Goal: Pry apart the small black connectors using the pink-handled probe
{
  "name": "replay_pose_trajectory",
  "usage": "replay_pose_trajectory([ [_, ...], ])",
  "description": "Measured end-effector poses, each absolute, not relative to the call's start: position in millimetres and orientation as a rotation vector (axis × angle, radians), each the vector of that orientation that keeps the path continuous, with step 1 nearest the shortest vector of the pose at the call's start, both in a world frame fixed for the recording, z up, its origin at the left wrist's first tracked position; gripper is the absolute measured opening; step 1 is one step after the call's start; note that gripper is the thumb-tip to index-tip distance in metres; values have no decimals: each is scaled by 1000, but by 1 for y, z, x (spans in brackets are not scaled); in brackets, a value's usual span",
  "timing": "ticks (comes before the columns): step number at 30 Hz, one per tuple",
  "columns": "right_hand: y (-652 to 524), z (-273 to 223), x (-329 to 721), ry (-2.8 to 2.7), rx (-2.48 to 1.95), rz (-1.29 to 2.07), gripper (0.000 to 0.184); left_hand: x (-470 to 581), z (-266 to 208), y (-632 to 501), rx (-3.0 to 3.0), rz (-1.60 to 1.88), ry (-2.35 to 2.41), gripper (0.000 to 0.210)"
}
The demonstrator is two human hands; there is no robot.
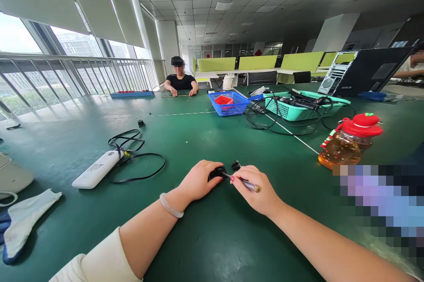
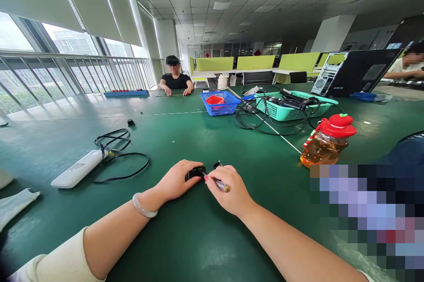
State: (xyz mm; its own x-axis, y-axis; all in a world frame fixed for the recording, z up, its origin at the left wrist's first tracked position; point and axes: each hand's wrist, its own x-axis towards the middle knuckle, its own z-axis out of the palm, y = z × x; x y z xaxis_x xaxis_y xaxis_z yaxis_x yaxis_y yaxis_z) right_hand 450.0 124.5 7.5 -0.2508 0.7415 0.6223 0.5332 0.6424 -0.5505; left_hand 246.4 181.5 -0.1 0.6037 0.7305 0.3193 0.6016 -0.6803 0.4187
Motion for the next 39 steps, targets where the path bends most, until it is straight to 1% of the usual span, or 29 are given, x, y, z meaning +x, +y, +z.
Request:
replay_pose_trajectory([
  [2,125,9,454,-1878,-915,274,25,247,1,180,2560,739,1100,39],
  [4,127,10,460,-1754,-911,251,27,247,1,180,2560,780,1141,39],
  [7,134,10,471,-1516,-1079,264,38,246,-3,184,2550,781,1289,40],
  [10,146,4,482,-1313,-1243,356,49,243,-9,189,2545,704,1425,38],
  [14,160,-8,491,-1149,-1350,439,51,242,-11,189,2562,632,1482,34],
  [18,164,-14,491,-1159,-1357,522,48,243,-6,186,2518,631,1549,30],
  [22,161,-12,488,-1210,-1359,531,48,244,-6,186,2453,696,1559,25],
  [27,158,-5,483,-1239,-1360,512,51,244,-6,185,2518,753,1300,33],
  [31,155,-3,480,-1279,-1346,493,53,244,-4,182,2613,599,1117,45],
  [32,154,-2,480,-1293,-1341,489,53,244,-4,182,2633,559,1093,45],
  [39,150,0,477,-1388,-1268,443,54,245,-4,182,2652,521,1062,31],
])
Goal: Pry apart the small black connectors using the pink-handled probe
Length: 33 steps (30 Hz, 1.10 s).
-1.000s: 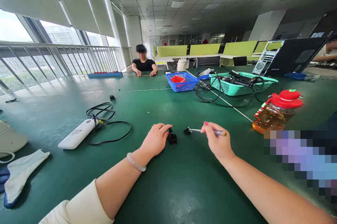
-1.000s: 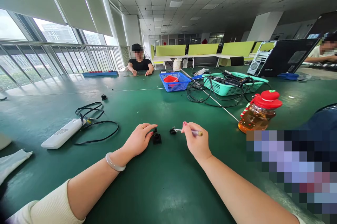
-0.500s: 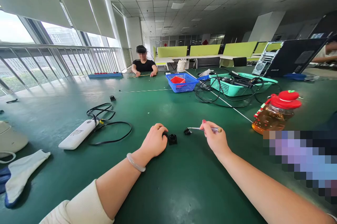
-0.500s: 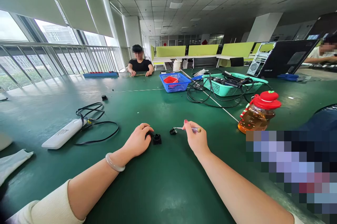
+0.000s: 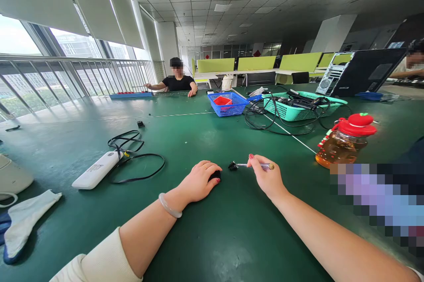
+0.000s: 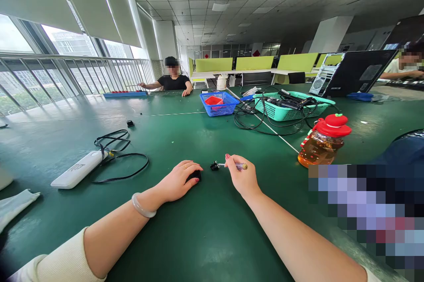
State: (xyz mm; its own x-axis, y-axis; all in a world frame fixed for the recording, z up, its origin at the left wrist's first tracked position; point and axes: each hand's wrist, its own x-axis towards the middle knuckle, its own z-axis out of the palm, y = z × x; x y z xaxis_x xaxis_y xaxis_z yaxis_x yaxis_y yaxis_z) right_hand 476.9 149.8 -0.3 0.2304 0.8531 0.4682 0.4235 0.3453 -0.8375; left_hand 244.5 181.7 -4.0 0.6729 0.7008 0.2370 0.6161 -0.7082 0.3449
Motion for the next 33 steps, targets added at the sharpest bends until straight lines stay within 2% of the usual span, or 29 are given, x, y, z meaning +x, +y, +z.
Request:
replay_pose_trajectory([
  [12,145,1,474,-1616,-1153,612,51,245,-8,187,2573,559,1341,29],
  [19,144,1,472,-1770,-1025,655,45,246,-4,181,2573,568,1347,47],
  [26,140,5,471,-1907,-954,715,41,245,-4,177,2638,512,1250,51],
  [33,135,7,468,-1999,-919,753,36,243,-6,180,2656,501,1228,40],
])
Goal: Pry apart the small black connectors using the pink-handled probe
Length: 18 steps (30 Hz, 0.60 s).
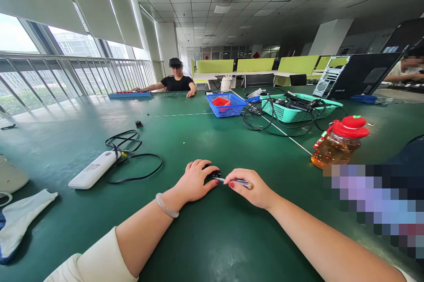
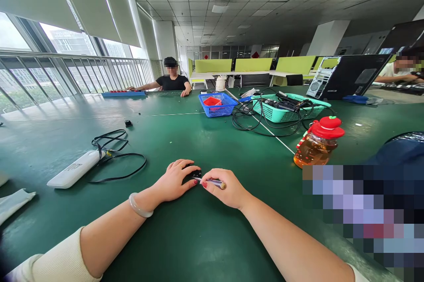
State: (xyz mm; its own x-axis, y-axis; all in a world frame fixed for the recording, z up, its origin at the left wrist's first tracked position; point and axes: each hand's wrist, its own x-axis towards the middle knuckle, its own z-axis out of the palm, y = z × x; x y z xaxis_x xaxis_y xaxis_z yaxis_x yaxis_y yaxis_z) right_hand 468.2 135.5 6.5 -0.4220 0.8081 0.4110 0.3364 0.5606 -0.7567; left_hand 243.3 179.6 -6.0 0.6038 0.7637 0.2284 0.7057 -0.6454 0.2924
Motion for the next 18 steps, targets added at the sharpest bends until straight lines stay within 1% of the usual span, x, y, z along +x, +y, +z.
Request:
replay_pose_trajectory([
  [7,139,5,473,-1620,-911,830,50,244,-3,179,2653,500,1204,35],
  [13,146,1,475,-1474,-973,802,51,246,-4,176,2672,468,1199,44],
  [18,149,-3,475,-1494,-989,787,52,249,-2,172,2664,440,1226,39],
])
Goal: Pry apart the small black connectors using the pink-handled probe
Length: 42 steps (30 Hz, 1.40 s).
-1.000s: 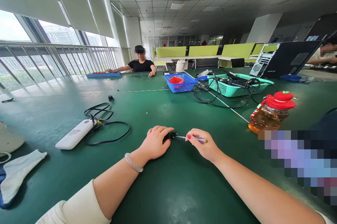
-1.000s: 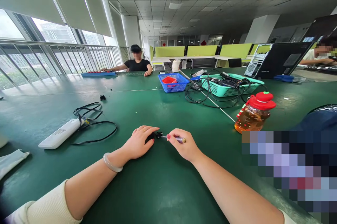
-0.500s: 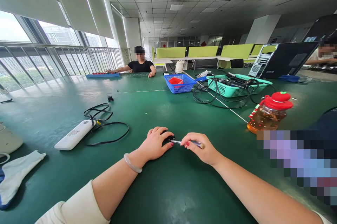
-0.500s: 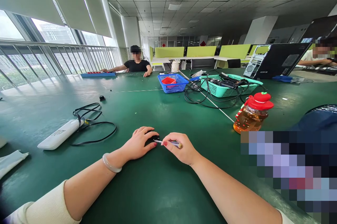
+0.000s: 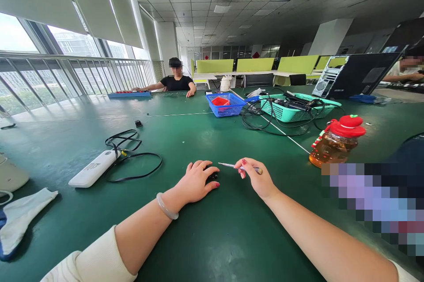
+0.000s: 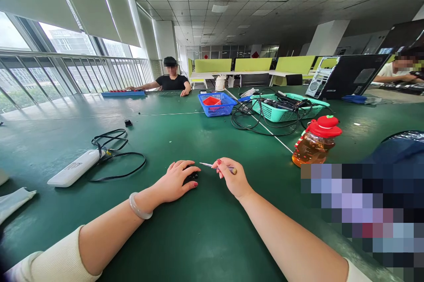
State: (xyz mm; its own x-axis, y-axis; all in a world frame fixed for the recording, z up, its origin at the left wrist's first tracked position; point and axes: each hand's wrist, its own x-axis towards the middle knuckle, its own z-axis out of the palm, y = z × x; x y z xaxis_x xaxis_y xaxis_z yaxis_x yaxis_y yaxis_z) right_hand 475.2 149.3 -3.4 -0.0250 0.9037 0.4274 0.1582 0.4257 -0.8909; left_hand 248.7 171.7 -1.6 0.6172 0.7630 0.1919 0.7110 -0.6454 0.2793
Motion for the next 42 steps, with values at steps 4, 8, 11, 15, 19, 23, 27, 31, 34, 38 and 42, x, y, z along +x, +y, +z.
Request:
replay_pose_trajectory([
  [4,153,-6,475,-1463,-978,791,51,253,5,164,2627,396,1171,29],
  [8,155,-9,475,-1460,-975,802,50,253,12,149,2589,352,1188,24],
  [11,154,-10,475,-1481,-980,795,50,243,16,135,2579,323,1190,23],
  [15,153,-10,475,-1488,-983,800,51,208,21,117,2554,269,1266,23],
  [19,153,-10,474,-1483,-990,798,52,150,20,107,2530,262,1437,25],
  [23,153,-11,474,-1492,-1000,816,52,82,16,107,2498,326,1675,35],
  [27,154,-12,476,-1477,-999,828,50,23,12,108,2435,365,1881,43],
  [31,155,-14,476,-1473,-999,836,49,-8,5,106,2442,416,1978,48],
  [34,155,-15,477,-1475,-998,830,49,-13,0,104,2454,437,2017,50],
  [38,155,-15,477,-1480,-994,824,49,-10,-2,102,2467,419,2045,51],
  [42,155,-16,477,-1483,-1001,821,49,-11,-3,100,2488,390,2054,51],
])
